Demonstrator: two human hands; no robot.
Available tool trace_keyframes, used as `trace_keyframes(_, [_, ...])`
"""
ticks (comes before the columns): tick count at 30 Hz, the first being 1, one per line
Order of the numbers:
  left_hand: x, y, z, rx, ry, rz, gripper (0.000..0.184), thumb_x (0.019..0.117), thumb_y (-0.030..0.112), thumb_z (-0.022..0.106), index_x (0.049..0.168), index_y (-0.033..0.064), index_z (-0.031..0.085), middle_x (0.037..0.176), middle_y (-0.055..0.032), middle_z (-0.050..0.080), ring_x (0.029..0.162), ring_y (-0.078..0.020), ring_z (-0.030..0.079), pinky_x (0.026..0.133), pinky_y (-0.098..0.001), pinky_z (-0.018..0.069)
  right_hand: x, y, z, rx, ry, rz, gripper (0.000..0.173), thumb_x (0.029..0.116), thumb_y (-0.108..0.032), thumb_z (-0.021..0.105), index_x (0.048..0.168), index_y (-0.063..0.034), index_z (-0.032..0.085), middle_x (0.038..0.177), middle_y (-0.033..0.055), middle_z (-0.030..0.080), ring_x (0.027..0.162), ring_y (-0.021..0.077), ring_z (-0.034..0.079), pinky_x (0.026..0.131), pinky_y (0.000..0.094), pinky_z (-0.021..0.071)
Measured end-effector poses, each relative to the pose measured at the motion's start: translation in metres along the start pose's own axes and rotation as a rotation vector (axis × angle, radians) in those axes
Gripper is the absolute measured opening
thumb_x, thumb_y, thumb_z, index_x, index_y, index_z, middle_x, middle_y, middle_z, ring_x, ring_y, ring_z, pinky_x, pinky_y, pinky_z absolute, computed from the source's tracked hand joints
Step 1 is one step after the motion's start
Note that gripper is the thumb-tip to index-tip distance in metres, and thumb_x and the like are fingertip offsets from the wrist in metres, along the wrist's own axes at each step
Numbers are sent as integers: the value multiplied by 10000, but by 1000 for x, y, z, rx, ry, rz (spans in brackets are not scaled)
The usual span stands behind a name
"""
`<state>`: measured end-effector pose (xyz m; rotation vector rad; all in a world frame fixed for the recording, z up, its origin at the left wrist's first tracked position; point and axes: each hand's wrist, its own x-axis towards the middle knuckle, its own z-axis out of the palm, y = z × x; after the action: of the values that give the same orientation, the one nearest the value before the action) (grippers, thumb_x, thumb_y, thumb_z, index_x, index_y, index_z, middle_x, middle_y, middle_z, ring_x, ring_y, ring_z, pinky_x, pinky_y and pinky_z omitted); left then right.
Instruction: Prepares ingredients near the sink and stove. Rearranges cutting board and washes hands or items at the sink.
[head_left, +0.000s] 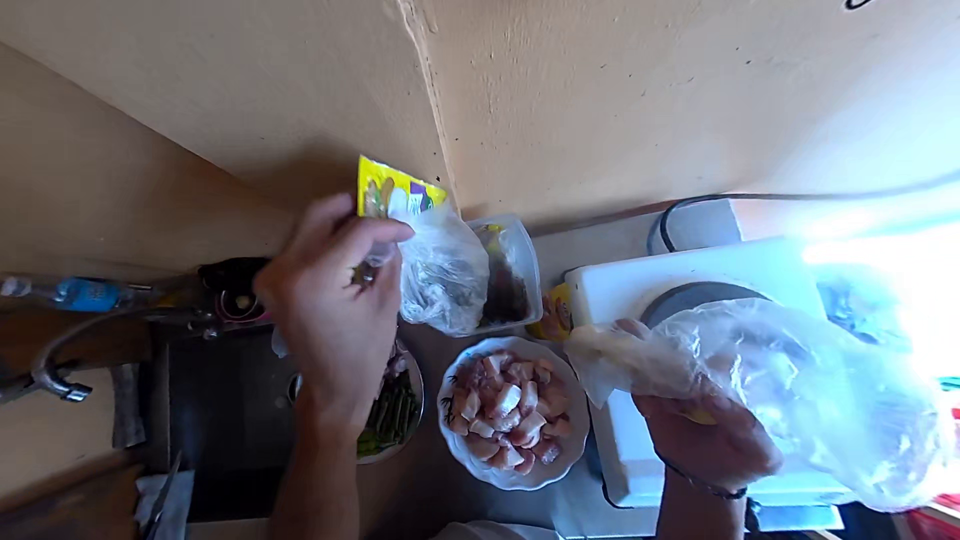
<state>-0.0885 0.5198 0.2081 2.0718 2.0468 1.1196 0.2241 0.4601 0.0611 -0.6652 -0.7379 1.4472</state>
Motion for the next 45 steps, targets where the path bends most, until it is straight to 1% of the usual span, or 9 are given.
trace_keyframes(5, [4,6,-32,9,68,11,110,927,110,723,1029,78,751,1211,-60,672,1068,-96,659,842,-235,568,1,-5,-2,-2,-7,-25,266,951,-308,668,1170,-185,758,1197,68,741,876,126,723,717,262,597])
trace_keyframes(11, [-1,-4,-51,-31,90,28,152,920,108,717,1059,52,742,1118,-96,713,1048,-205,689,900,-378,584,2,-7,-4,-20,-23,-23,254,967,-321,643,1150,-192,765,1090,12,769,822,78,716,706,234,590])
trace_keyframes(15, [-11,-6,-65,-12,103,-39,154,909,48,706,1059,40,737,1143,-74,692,1094,-150,662,928,-282,570,6,-6,-4,-27,-43,-52,279,984,-301,623,1210,-198,748,1196,30,746,840,77,716,702,217,584])
trace_keyframes(20, [-105,-97,-104,10,76,-130,214,926,52,711,1138,25,720,1133,-54,728,1041,-164,703,877,-327,606,11,-3,-7,-42,-24,-15,346,973,-364,635,1247,-175,729,1273,52,720,1019,134,722,875,273,589])
trace_keyframes(24, [-68,-32,-87,-52,31,-287,110,890,-40,724,994,-8,741,1030,-77,733,992,-154,706,887,-302,600,21,1,-5,-20,-40,3,370,968,-342,635,1274,-151,721,1297,57,710,1180,172,678,1045,326,527])
trace_keyframes(32, [-81,-53,-84,29,-32,-295,87,896,-40,709,969,-4,737,1028,-111,725,1003,-165,696,886,-305,589,30,4,0,-38,-48,-19,338,988,-314,599,1249,-145,731,1240,9,732,1163,117,676,1059,309,513])
trace_keyframes(37, [-82,-59,-80,53,-44,-322,79,901,-40,704,967,-11,736,1040,-123,721,1004,-173,698,889,-313,593,33,6,-2,-37,-70,-54,296,1003,-301,578,1209,-166,742,1111,-28,765,976,64,717,883,252,583])
trace_keyframes(40, [-80,-58,-78,61,-46,-316,83,896,-33,714,968,-3,741,1028,-119,720,991,-164,698,874,-296,594,35,4,4,2,-80,-36,322,986,-285,610,1241,-132,734,1204,1,742,1103,97,692,1014,280,534])
trace_keyframes(45, [-77,-55,-75,81,-41,-310,73,895,-31,716,952,5,743,1000,-98,721,963,-145,697,851,-277,592,32,4,-1,-32,-58,-77,349,965,-312,622,1237,-120,728,1237,34,726,1169,139,669,1070,327,503])
